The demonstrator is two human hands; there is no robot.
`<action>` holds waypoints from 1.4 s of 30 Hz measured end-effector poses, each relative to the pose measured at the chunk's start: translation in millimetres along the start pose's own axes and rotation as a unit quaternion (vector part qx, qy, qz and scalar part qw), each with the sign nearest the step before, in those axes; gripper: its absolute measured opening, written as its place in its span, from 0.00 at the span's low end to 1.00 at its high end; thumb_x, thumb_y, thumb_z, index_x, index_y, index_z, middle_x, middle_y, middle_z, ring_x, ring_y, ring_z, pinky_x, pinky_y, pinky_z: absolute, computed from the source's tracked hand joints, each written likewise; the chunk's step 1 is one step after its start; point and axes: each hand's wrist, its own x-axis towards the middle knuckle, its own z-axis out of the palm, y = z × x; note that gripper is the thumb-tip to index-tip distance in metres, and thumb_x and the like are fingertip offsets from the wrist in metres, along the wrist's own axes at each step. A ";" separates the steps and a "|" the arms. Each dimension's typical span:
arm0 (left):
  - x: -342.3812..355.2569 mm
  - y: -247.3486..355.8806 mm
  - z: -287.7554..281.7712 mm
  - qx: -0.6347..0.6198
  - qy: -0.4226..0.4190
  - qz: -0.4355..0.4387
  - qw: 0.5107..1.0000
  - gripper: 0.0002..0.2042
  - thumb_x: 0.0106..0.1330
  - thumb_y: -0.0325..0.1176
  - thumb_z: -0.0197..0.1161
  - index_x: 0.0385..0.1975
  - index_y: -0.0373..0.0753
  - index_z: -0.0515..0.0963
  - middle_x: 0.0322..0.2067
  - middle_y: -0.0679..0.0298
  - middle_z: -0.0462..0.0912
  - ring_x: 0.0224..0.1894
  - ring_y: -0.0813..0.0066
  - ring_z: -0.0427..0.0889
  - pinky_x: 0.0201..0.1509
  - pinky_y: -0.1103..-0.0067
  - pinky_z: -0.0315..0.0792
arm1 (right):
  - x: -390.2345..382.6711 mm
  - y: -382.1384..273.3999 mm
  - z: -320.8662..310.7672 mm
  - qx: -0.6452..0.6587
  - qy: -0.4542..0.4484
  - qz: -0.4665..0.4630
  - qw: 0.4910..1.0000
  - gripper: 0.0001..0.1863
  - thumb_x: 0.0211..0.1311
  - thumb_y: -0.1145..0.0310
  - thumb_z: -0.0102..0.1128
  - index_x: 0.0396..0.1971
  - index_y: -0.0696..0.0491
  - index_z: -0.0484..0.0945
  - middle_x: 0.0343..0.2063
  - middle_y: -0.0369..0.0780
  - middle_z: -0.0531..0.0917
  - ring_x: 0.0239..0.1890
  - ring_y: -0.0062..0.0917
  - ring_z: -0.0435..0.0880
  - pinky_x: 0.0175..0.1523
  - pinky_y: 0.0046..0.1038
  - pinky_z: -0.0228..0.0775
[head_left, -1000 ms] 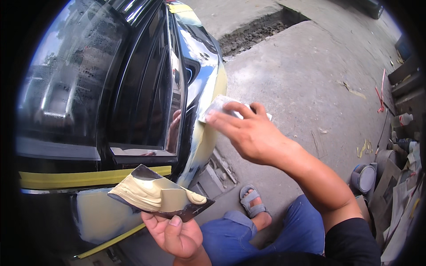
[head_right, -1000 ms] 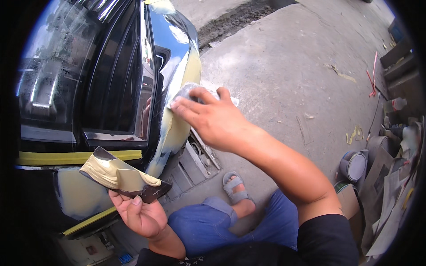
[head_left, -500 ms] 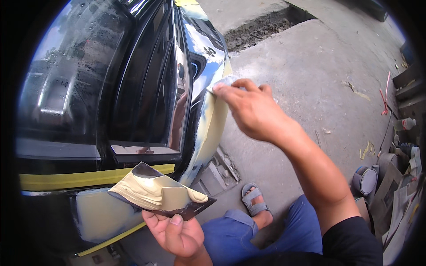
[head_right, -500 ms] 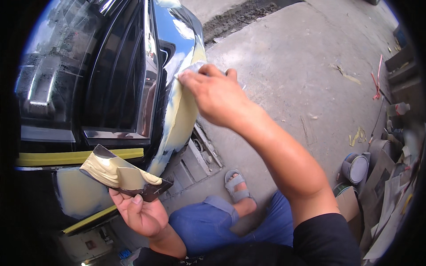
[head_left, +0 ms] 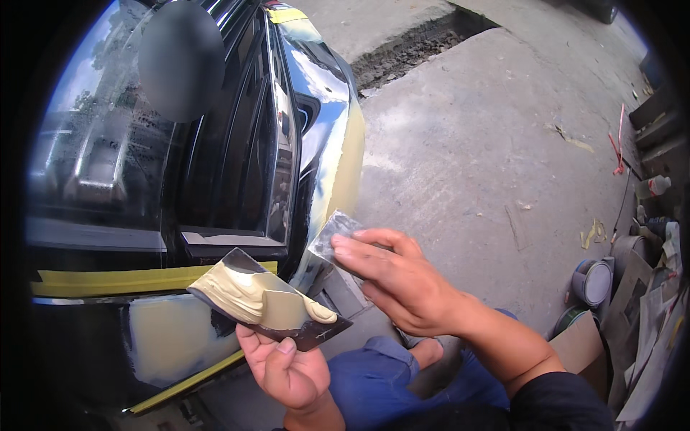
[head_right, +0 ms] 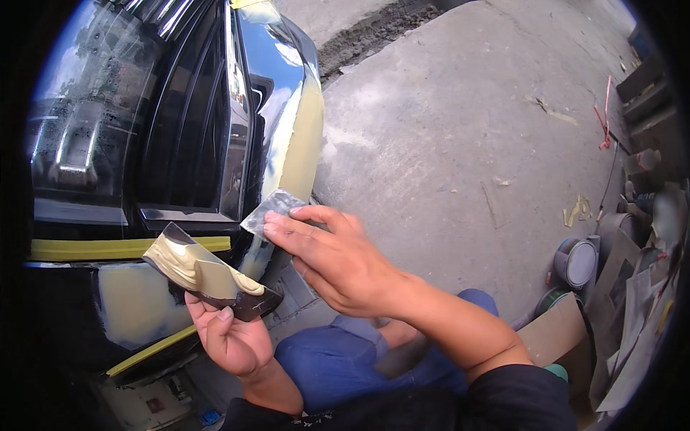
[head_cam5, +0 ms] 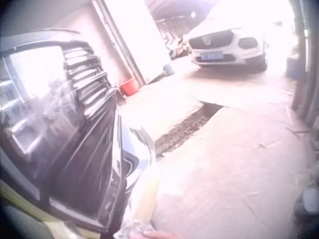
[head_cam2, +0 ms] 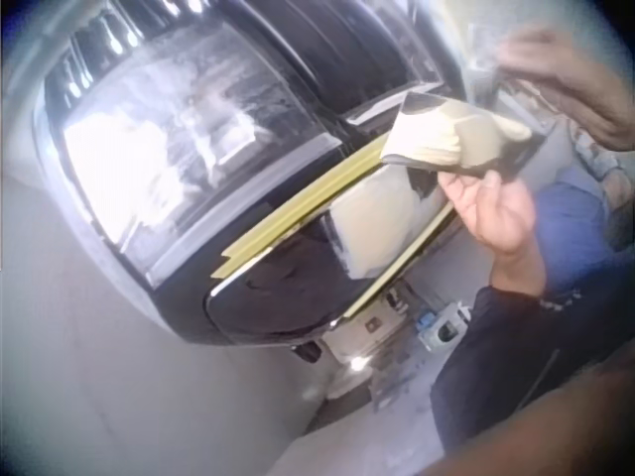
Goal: The person applies beige body filler to a black car bumper using a putty knife and a smaller scraper. They spread the filler over a taped-off area, smoothing it out in repeated passes.
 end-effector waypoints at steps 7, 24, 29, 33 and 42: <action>-7.3 1.3 11.3 -0.004 -0.010 0.003 1.000 0.36 0.50 0.21 0.49 0.64 0.28 0.51 0.59 0.49 0.66 0.62 0.58 0.66 0.68 0.65 0.59 | -33.1 10.6 -2.7 0.116 -0.081 -0.049 0.989 0.28 0.59 0.75 0.55 0.61 0.50 0.67 0.60 0.40 0.72 0.59 0.37 0.70 0.61 0.36 0.59; 0.7 -3.9 -1.4 0.042 0.024 0.062 0.997 0.36 0.50 0.21 0.48 0.65 0.28 0.50 0.59 0.47 0.64 0.63 0.56 0.65 0.68 0.63 0.59 | 80.7 83.3 -22.6 -0.309 0.005 0.075 0.948 0.24 0.59 0.77 0.45 0.58 0.50 0.68 0.53 0.40 0.77 0.57 0.41 0.70 0.51 0.43 0.59; 4.2 -12.2 -0.9 0.036 0.036 0.064 0.997 0.36 0.50 0.20 0.47 0.65 0.28 0.50 0.60 0.47 0.63 0.63 0.56 0.65 0.68 0.63 0.59 | 24.7 42.6 23.2 -0.327 0.001 0.055 0.944 0.28 0.53 0.77 0.48 0.58 0.53 0.68 0.57 0.39 0.74 0.55 0.37 0.71 0.52 0.41 0.57; 4.9 -9.3 2.6 0.017 0.008 0.041 0.999 0.35 0.51 0.21 0.47 0.65 0.29 0.50 0.60 0.48 0.64 0.63 0.56 0.65 0.68 0.63 0.58 | -7.8 21.5 32.4 -0.227 -0.006 0.032 0.973 0.26 0.55 0.75 0.53 0.57 0.54 0.70 0.57 0.39 0.74 0.55 0.35 0.71 0.51 0.40 0.59; 1.3 -12.3 11.8 -0.042 -0.023 -0.023 0.999 0.33 0.52 0.20 0.46 0.63 0.30 0.53 0.58 0.50 0.68 0.61 0.59 0.67 0.67 0.63 0.60 | -29.9 -2.2 -15.3 0.146 -0.055 0.004 0.988 0.25 0.55 0.78 0.59 0.56 0.55 0.72 0.59 0.43 0.73 0.60 0.38 0.69 0.63 0.35 0.59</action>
